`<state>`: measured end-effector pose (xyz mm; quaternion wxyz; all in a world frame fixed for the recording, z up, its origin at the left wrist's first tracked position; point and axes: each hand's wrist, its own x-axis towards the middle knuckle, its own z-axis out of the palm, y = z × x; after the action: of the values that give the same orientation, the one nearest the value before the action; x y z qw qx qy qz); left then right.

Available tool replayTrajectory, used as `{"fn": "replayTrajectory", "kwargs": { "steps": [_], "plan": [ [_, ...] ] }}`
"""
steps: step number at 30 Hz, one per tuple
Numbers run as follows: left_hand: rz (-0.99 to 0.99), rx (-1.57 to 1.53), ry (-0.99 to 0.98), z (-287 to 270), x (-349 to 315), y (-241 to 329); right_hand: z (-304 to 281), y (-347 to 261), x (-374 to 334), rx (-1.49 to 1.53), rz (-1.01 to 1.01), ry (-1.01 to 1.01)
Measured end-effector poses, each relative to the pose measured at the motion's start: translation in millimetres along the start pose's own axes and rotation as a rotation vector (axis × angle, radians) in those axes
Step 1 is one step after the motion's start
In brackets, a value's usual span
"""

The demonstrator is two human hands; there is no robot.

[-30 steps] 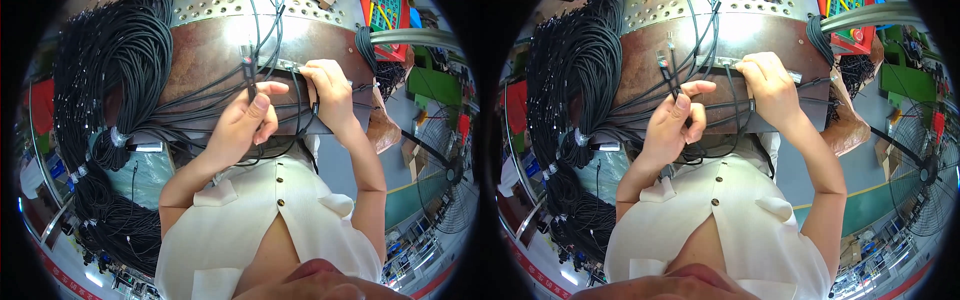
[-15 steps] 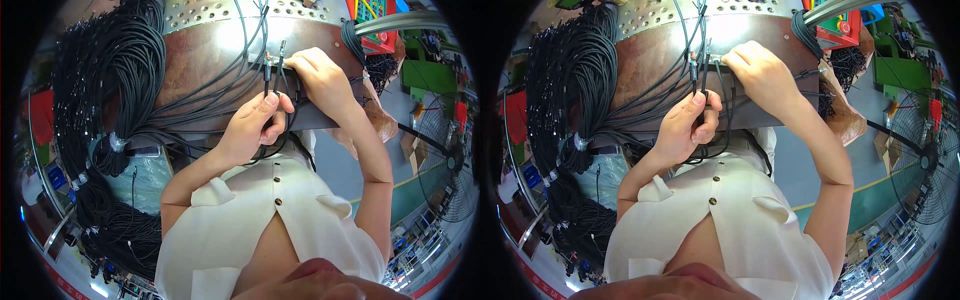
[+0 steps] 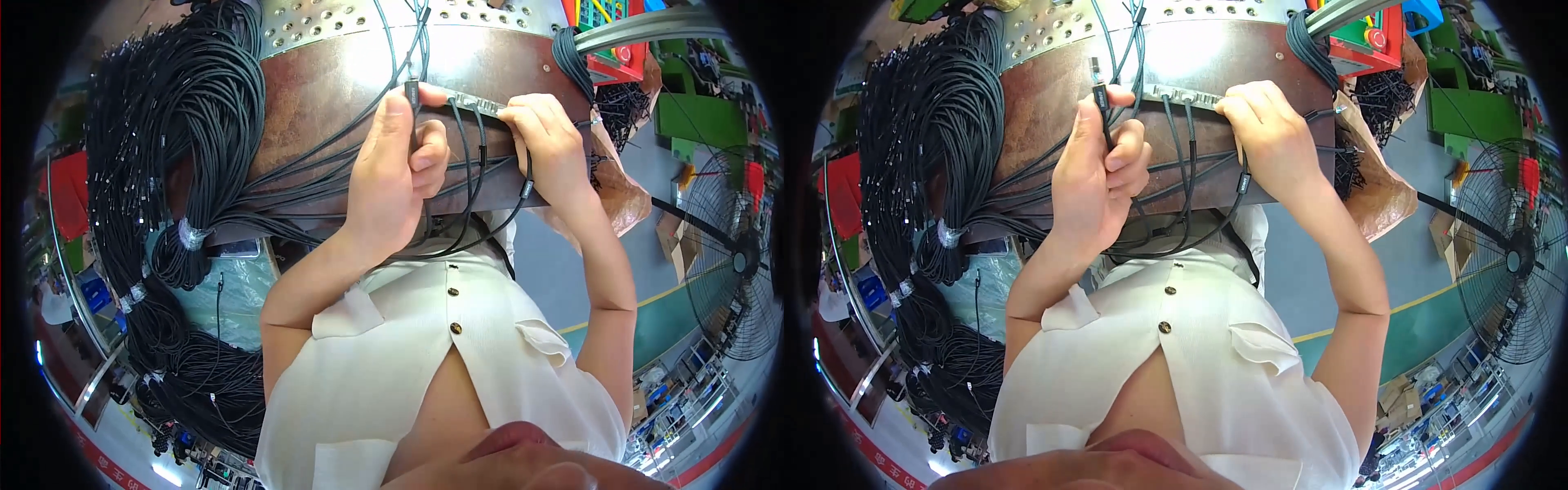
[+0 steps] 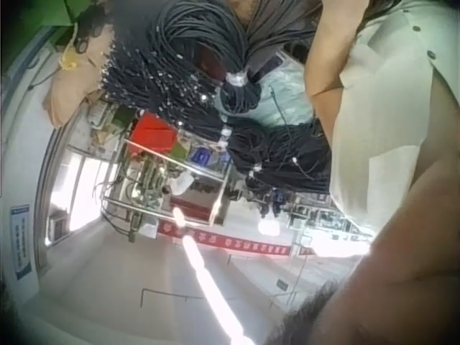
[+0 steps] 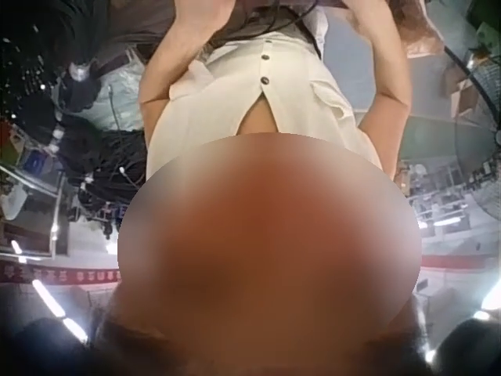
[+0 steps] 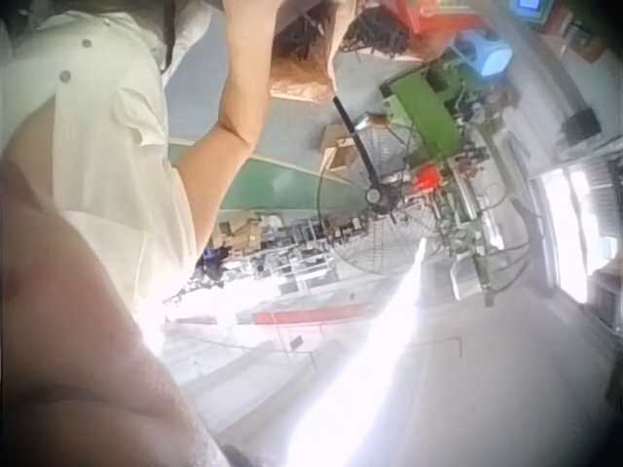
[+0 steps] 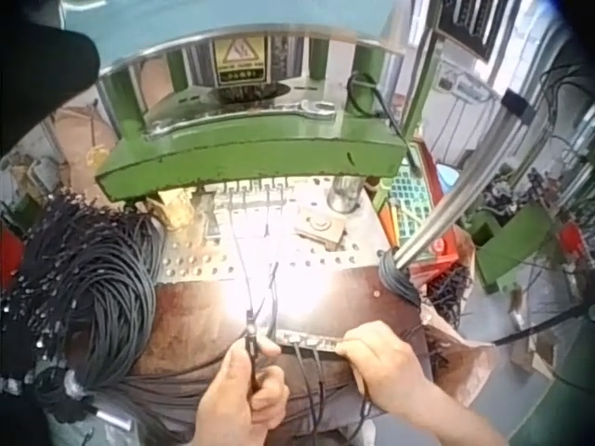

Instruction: The recorder is assembling wire harnesses by selecting black cables from a pile, attaching connectors, and placing them into an assembly fixture on a workbench.

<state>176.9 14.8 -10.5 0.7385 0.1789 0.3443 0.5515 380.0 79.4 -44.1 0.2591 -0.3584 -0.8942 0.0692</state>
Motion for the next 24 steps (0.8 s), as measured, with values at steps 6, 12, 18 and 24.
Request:
{"fn": "replayTrajectory", "kwargs": {
  "steps": [6,12,18,24],
  "plan": [
    [-0.349,-0.263,-0.086,-1,7,-12,-2,4,6,-0.041,0.017,-0.108],
    [-0.510,-0.360,-0.125,4,8,-11,-16,-9,11,-0.041,0.000,0.186],
    [-0.108,0.939,-0.482,8,-13,17,-19,7,-7,0.072,0.155,0.192],
    [0.024,0.904,-0.232,-26,17,46,-5,11,-15,0.104,0.302,0.001]
  ]
}}
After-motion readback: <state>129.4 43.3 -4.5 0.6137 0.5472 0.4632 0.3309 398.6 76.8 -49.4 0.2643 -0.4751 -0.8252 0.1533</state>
